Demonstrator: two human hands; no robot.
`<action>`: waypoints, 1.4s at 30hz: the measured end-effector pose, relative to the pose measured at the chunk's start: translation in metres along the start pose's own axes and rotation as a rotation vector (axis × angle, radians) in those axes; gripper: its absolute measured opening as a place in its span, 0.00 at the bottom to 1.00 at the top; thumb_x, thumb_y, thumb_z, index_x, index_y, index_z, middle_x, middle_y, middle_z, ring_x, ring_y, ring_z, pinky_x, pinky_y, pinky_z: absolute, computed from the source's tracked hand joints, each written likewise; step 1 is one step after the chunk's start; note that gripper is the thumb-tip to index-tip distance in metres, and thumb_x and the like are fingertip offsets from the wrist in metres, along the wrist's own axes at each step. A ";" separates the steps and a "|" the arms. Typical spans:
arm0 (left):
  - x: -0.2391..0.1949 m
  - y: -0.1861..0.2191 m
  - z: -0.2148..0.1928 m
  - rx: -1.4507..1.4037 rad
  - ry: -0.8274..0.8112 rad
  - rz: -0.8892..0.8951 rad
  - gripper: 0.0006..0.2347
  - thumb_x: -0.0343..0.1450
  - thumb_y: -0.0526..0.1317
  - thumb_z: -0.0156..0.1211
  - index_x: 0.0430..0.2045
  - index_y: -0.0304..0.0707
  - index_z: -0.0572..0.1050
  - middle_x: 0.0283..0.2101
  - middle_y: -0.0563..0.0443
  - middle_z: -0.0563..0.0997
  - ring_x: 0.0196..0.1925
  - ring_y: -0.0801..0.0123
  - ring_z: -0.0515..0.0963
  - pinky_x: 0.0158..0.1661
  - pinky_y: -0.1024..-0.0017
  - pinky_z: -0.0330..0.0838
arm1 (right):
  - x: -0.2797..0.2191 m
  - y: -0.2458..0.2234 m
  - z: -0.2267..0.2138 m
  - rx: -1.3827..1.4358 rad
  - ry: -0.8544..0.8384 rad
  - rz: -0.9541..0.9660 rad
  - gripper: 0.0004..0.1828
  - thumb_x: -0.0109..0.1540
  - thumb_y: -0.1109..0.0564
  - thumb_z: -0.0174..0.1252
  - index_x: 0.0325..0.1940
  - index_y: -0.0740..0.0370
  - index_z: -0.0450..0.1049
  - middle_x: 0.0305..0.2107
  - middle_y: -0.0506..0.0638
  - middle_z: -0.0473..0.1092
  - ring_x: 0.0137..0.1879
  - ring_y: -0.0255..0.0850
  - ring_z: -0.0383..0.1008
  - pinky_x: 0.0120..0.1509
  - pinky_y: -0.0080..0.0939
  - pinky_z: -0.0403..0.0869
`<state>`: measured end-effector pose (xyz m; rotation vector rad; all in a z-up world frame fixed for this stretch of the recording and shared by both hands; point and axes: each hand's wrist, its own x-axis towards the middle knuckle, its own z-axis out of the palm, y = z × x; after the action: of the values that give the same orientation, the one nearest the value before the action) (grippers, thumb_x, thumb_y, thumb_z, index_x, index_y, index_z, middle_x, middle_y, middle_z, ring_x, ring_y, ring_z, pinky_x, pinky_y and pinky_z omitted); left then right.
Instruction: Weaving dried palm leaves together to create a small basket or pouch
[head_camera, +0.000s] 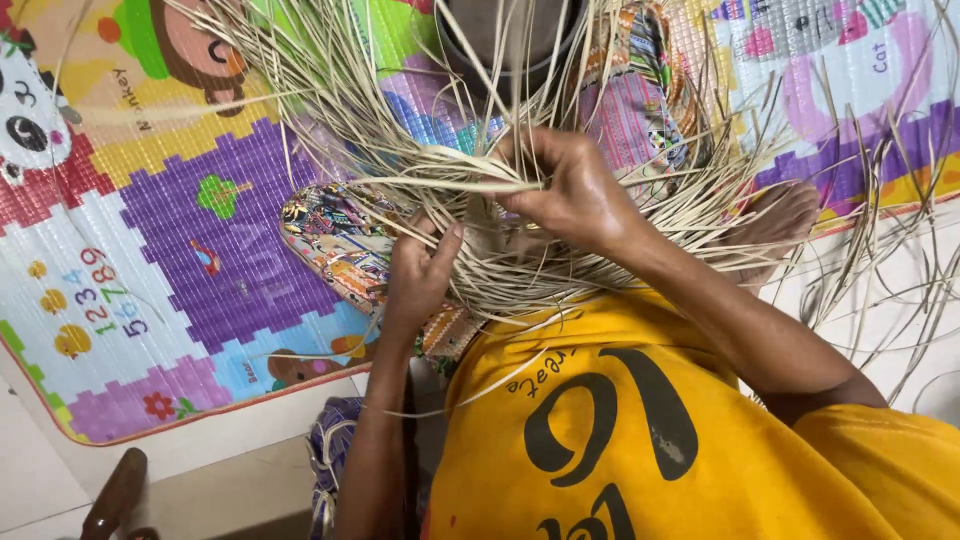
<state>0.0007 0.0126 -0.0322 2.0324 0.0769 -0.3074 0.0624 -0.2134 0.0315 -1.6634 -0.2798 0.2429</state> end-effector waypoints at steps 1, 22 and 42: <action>0.003 -0.017 0.001 -0.023 -0.003 -0.243 0.25 0.73 0.51 0.62 0.05 0.51 0.58 0.09 0.63 0.59 0.07 0.75 0.52 0.08 0.73 0.48 | -0.003 0.010 0.001 -0.029 -0.031 0.047 0.08 0.59 0.67 0.68 0.40 0.75 0.77 0.22 0.63 0.74 0.23 0.50 0.75 0.37 0.46 0.77; 0.002 0.011 -0.004 -0.136 0.022 -0.506 0.35 0.70 0.61 0.62 0.57 0.22 0.66 0.25 0.56 0.64 0.27 0.74 0.64 0.33 0.71 0.58 | -0.012 0.109 0.028 -0.260 -0.072 -0.042 0.16 0.64 0.53 0.67 0.25 0.63 0.77 0.24 0.51 0.65 0.32 0.48 0.70 0.39 0.48 0.69; 0.002 0.037 -0.007 -0.230 0.095 -0.446 0.23 0.72 0.56 0.62 0.42 0.32 0.67 0.22 0.62 0.58 0.23 0.82 0.59 0.31 0.74 0.56 | -0.011 0.067 0.014 0.025 -0.185 0.058 0.05 0.62 0.63 0.65 0.32 0.68 0.79 0.27 0.61 0.75 0.35 0.50 0.76 0.44 0.54 0.74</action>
<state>0.0110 0.0017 0.0020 1.7842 0.6034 -0.4568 0.0505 -0.2109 -0.0366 -1.6277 -0.3662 0.4438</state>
